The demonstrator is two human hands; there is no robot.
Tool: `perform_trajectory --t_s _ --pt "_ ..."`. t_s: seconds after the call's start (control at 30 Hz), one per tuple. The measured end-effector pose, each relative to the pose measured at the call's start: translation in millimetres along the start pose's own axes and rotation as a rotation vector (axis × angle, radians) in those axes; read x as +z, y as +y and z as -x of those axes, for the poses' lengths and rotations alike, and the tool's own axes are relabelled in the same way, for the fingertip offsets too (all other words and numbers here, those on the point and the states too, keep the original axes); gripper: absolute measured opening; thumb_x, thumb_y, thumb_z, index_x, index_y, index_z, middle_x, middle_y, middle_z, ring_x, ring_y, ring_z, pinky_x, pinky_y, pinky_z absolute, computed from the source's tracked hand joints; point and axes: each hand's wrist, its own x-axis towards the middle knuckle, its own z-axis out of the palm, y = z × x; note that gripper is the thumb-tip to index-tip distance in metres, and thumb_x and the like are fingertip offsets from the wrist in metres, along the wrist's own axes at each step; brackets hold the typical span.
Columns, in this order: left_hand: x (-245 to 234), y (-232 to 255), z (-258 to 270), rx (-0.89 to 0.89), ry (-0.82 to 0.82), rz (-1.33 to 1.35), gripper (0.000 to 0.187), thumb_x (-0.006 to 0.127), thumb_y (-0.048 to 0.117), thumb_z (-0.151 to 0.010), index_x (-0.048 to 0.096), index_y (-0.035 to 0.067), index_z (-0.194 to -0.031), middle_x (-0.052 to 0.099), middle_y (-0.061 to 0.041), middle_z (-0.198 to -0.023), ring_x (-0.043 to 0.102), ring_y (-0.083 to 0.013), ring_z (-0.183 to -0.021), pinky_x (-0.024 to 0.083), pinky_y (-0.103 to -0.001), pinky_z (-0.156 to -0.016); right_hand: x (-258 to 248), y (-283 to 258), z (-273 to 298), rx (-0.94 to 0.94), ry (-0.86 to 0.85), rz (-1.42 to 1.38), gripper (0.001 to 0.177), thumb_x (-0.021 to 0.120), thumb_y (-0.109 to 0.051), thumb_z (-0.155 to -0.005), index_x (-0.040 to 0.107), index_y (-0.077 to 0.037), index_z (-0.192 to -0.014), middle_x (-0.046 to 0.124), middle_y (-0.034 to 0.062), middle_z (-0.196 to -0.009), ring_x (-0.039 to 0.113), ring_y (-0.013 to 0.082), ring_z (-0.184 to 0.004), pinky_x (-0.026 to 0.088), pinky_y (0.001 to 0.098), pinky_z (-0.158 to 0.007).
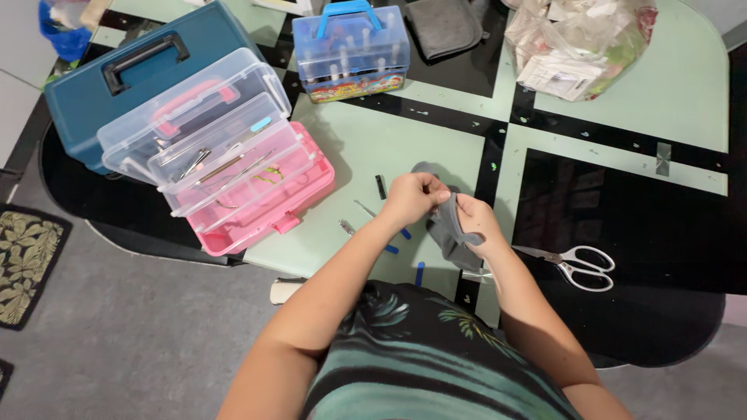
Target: The person wipes small metal tools with a gray cloth and places them into a pink multi-compartment toolbox. Then they open a plastic bag and sort nail art supplies, placing several small boxes into the same pink toolbox.
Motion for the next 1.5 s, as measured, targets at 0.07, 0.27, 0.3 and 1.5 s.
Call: perform_trajectory --t_s 0.07,0.27,0.3,1.5 --pt "-2 -10 -1 -0.068 -0.007 0.157 0.014 0.078 0.012 -0.087 0.075 0.000 -0.093 0.071 -0.002 -0.070 0.063 -0.0090 -0.059 0.053 -0.027 -0.056 -1 -9 4 -0.055 -0.054 0.110 0.022 0.061 -0.016 -0.100 0.073 0.000 -0.108 0.077 0.0026 -0.093 0.067 0.0068 -0.083 0.053 0.0228 -0.075" --pt "-4 -29 -5 -0.039 0.117 -0.040 0.018 0.079 0.013 -0.086 0.074 -0.004 -0.085 0.071 -0.010 -0.071 0.064 -0.0158 -0.061 0.052 -0.033 -0.058 0 -23 21 -0.146 -0.063 0.343 0.028 0.054 -0.012 -0.096 0.071 -0.005 -0.117 0.075 0.0055 -0.091 0.069 0.0110 -0.081 0.055 0.0270 -0.075" --pt "-1 -30 -6 0.050 0.183 -0.219 0.020 0.081 0.016 -0.084 0.075 -0.003 -0.083 0.072 -0.011 -0.072 0.065 -0.0173 -0.063 0.053 -0.034 -0.062 0 -25 21 -0.113 -0.029 0.366 0.025 0.056 -0.014 -0.096 0.072 -0.004 -0.114 0.075 0.0056 -0.087 0.069 0.0116 -0.077 0.054 0.0280 -0.072" --pt "-7 11 41 0.086 0.056 -0.280 0.017 0.065 0.013 -0.092 0.078 0.002 -0.094 0.077 -0.010 -0.082 0.074 -0.0208 -0.076 0.057 -0.035 -0.073 -19 -15 -44 -0.233 0.524 -0.534 0.018 0.067 -0.021 -0.102 0.066 -0.005 -0.094 0.065 0.0009 -0.082 0.058 0.0095 -0.070 0.048 0.0267 -0.062"
